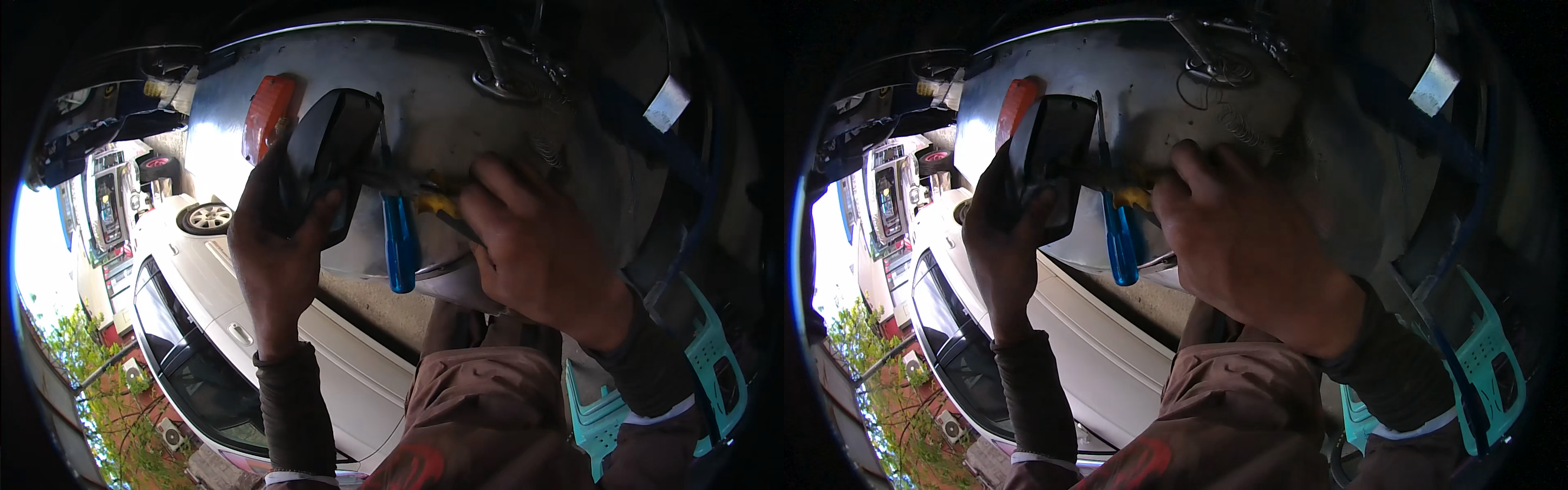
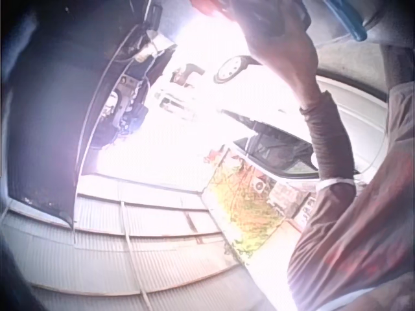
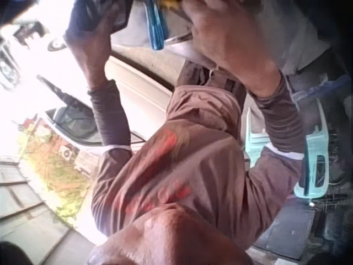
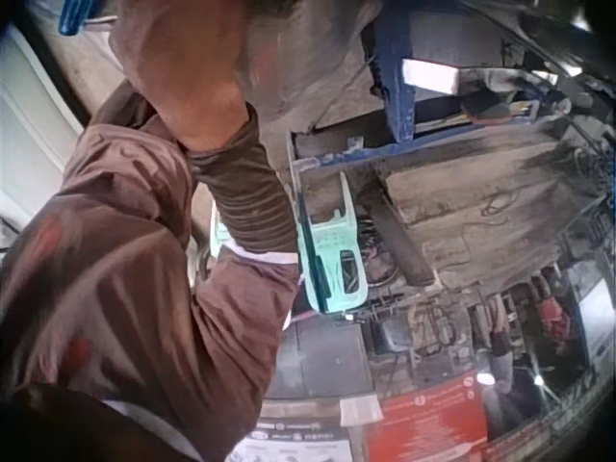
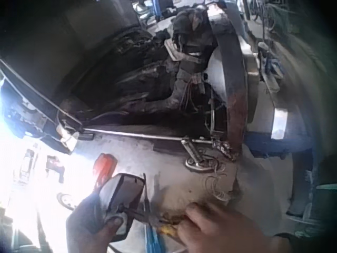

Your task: The person removes a vehicle light cover using a screwdriver and pliers, then uses a bench grinder to smooth a small metal component. The person handles wires and small parts throughout the process.

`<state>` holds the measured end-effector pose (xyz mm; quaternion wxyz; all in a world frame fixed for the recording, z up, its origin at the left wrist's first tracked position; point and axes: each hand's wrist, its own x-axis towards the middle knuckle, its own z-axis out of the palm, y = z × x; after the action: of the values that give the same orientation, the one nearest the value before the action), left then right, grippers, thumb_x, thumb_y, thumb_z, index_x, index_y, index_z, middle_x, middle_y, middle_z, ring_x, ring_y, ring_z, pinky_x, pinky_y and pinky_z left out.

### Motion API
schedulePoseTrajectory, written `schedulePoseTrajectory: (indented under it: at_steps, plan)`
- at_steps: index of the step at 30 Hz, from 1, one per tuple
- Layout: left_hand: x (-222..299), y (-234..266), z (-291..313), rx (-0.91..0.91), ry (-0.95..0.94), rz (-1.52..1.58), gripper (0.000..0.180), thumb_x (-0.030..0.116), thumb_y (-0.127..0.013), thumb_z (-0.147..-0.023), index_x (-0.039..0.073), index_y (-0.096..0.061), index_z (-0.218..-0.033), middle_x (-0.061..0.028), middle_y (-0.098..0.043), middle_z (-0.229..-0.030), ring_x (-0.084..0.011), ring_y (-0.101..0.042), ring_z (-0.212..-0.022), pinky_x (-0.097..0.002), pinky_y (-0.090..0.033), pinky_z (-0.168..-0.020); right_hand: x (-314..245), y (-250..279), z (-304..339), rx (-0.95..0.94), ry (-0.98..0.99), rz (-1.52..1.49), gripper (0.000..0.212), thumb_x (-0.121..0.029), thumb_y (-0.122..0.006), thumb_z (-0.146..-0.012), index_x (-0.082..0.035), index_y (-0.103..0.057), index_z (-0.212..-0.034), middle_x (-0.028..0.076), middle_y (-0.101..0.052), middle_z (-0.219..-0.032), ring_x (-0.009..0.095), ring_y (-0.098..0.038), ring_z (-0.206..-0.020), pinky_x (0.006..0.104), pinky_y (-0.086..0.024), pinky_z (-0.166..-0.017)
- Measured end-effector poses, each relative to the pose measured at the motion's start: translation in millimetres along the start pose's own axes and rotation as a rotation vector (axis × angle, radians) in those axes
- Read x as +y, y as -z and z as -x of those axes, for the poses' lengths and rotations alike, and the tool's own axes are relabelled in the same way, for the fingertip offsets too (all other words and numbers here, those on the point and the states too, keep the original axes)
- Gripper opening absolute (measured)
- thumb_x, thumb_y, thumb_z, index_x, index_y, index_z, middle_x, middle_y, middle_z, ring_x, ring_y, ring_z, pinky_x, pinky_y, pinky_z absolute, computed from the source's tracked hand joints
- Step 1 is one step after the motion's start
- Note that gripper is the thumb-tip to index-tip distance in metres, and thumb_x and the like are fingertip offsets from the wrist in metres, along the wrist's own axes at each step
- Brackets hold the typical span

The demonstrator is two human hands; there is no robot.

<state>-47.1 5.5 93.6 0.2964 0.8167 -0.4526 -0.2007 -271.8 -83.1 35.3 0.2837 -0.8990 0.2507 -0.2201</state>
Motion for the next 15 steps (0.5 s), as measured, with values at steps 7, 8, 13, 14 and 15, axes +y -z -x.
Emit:
schedulePoseTrajectory:
  at_steps: [7, 8, 13, 14, 15]
  plan:
    - [-7, -9, 2, 0.081, -0.028, 0.130, 0.065, 0.004, -0.077, -0.083, -0.004, -0.049, -0.142, -0.0232, -0.061, -0.134, -0.0276, -0.065, -0.117, -0.0387, -0.054, -0.099, 6, 5, -6, -0.210, -0.162, -0.186, 0.028, 0.000, -0.072, -0.073, 0.002, -0.061, -0.099, 0.019, -0.056, -0.116, 0.039, -0.059, -0.104, 0.0450, -0.050, -0.085]
    - [-8, -11, 2, 0.127, 0.007, 0.135, 0.065, 0.003, -0.077, -0.083, -0.003, -0.050, -0.142, -0.0221, -0.062, -0.134, -0.0268, -0.066, -0.116, -0.0375, -0.055, -0.097, 5, 4, -7, -0.185, -0.133, -0.115, 0.029, 0.000, -0.072, -0.072, 0.002, -0.061, -0.099, 0.019, -0.056, -0.116, 0.040, -0.059, -0.104, 0.0456, -0.050, -0.086]
    - [-16, -35, 17, 0.492, -0.237, 0.019, 0.067, 0.000, -0.081, -0.078, 0.003, -0.054, -0.139, -0.0126, -0.062, -0.133, -0.0198, -0.065, -0.109, -0.0317, -0.058, -0.084, 3, -6, -6, -0.093, -0.028, 0.057, 0.035, 0.002, -0.072, -0.068, 0.002, -0.057, -0.099, 0.023, -0.053, -0.117, 0.043, -0.057, -0.103, 0.0496, -0.048, -0.087]
    - [-18, -38, 22, 0.575, -0.262, -0.035, 0.065, 0.000, -0.081, -0.078, 0.003, -0.055, -0.137, -0.0128, -0.061, -0.132, -0.0203, -0.064, -0.110, -0.0323, -0.057, -0.085, 3, -6, -6, -0.104, -0.021, 0.046, 0.036, 0.002, -0.072, -0.067, 0.002, -0.056, -0.099, 0.023, -0.052, -0.118, 0.043, -0.057, -0.103, 0.0502, -0.048, -0.088]
    - [-19, -41, 28, 0.644, -0.329, -0.105, 0.062, -0.001, -0.081, -0.078, 0.003, -0.056, -0.135, -0.0129, -0.060, -0.131, -0.0207, -0.062, -0.112, -0.0329, -0.056, -0.086, 4, -7, -6, -0.116, -0.016, 0.043, 0.037, 0.003, -0.072, -0.067, 0.002, -0.056, -0.100, 0.024, -0.051, -0.118, 0.044, -0.057, -0.104, 0.0509, -0.048, -0.088]
